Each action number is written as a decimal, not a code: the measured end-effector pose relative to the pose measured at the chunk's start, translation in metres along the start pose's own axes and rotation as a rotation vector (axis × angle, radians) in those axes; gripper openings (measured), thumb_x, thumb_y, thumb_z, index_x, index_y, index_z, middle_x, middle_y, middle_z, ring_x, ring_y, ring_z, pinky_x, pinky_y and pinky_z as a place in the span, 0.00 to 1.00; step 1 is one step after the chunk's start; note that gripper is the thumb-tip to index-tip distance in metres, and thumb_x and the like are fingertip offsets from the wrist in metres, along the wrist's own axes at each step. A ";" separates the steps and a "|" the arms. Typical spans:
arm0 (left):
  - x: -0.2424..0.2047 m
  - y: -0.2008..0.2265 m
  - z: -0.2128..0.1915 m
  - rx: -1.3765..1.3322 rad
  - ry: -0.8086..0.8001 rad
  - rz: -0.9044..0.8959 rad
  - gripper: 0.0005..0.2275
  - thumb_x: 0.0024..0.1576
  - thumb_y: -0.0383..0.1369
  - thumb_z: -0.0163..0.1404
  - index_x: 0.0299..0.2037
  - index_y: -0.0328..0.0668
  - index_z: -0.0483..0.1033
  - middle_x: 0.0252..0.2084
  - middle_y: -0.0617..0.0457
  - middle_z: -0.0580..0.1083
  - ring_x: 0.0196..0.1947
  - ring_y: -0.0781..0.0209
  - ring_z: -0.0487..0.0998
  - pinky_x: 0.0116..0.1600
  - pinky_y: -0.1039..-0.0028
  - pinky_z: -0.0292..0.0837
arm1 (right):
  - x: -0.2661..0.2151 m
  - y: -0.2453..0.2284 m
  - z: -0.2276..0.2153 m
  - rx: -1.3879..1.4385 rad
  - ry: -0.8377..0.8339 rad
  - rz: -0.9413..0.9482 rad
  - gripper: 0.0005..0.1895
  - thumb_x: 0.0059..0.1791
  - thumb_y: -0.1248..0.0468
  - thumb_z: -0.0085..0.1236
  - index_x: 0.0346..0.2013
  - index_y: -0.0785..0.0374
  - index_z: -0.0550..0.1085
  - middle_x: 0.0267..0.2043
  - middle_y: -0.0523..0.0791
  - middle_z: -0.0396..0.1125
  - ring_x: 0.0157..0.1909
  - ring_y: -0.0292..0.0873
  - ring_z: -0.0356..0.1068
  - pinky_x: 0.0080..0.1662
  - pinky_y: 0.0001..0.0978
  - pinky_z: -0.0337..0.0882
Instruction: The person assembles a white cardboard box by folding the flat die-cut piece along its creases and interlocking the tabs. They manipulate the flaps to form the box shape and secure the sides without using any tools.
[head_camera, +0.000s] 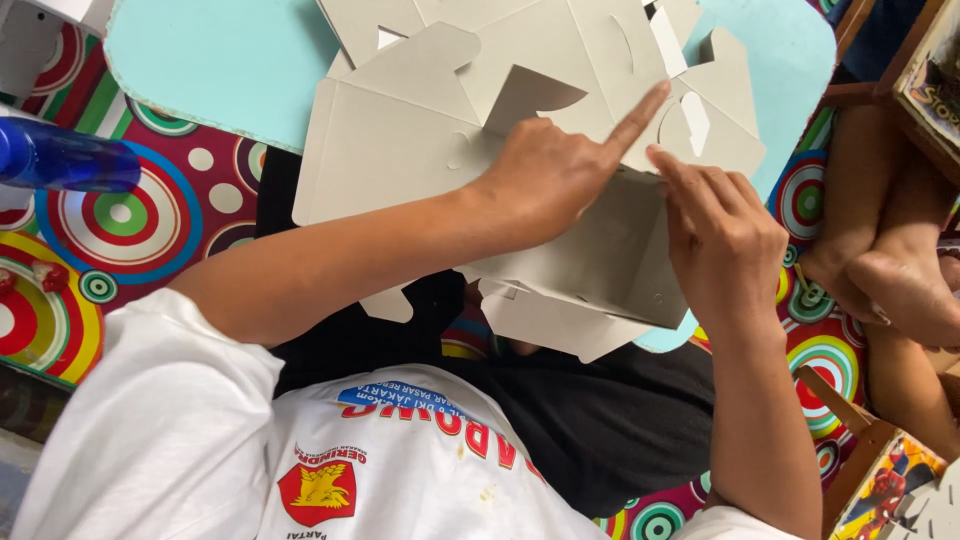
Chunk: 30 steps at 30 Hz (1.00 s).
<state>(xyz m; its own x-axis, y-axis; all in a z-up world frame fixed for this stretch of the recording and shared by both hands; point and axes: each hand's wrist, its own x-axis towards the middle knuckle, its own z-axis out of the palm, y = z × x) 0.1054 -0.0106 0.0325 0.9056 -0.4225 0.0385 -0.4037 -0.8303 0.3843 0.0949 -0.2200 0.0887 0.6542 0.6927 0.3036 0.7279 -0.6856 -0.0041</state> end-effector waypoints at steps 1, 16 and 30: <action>-0.003 0.000 -0.001 0.000 0.001 0.003 0.45 0.53 0.19 0.47 0.78 0.50 0.32 0.17 0.64 0.68 0.13 0.59 0.64 0.28 0.64 0.62 | -0.002 0.002 0.000 -0.003 0.000 0.002 0.21 0.60 0.81 0.59 0.64 0.61 0.77 0.46 0.45 0.74 0.44 0.48 0.72 0.41 0.35 0.69; -0.083 -0.036 -0.054 0.169 0.393 0.042 0.08 0.73 0.33 0.49 0.56 0.44 0.80 0.81 0.59 0.39 0.11 0.57 0.61 0.23 0.69 0.55 | 0.012 -0.040 -0.041 0.141 0.033 -0.015 0.18 0.64 0.77 0.48 0.70 0.72 0.68 0.64 0.61 0.66 0.60 0.64 0.67 0.62 0.56 0.65; -0.144 -0.029 -0.039 -0.089 0.023 0.007 0.28 0.61 0.38 0.51 0.73 0.54 0.60 0.14 0.48 0.75 0.19 0.45 0.81 0.44 0.61 0.77 | -0.098 -0.056 0.015 0.792 0.226 0.597 0.34 0.57 0.77 0.51 0.76 0.64 0.51 0.67 0.60 0.62 0.70 0.55 0.62 0.70 0.55 0.58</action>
<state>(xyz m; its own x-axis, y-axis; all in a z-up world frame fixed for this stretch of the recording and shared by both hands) -0.0076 0.0887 0.0521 0.9061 -0.4184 0.0623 -0.3974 -0.7916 0.4641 -0.0070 -0.2460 0.0445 0.9608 0.1711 0.2181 0.2756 -0.5033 -0.8190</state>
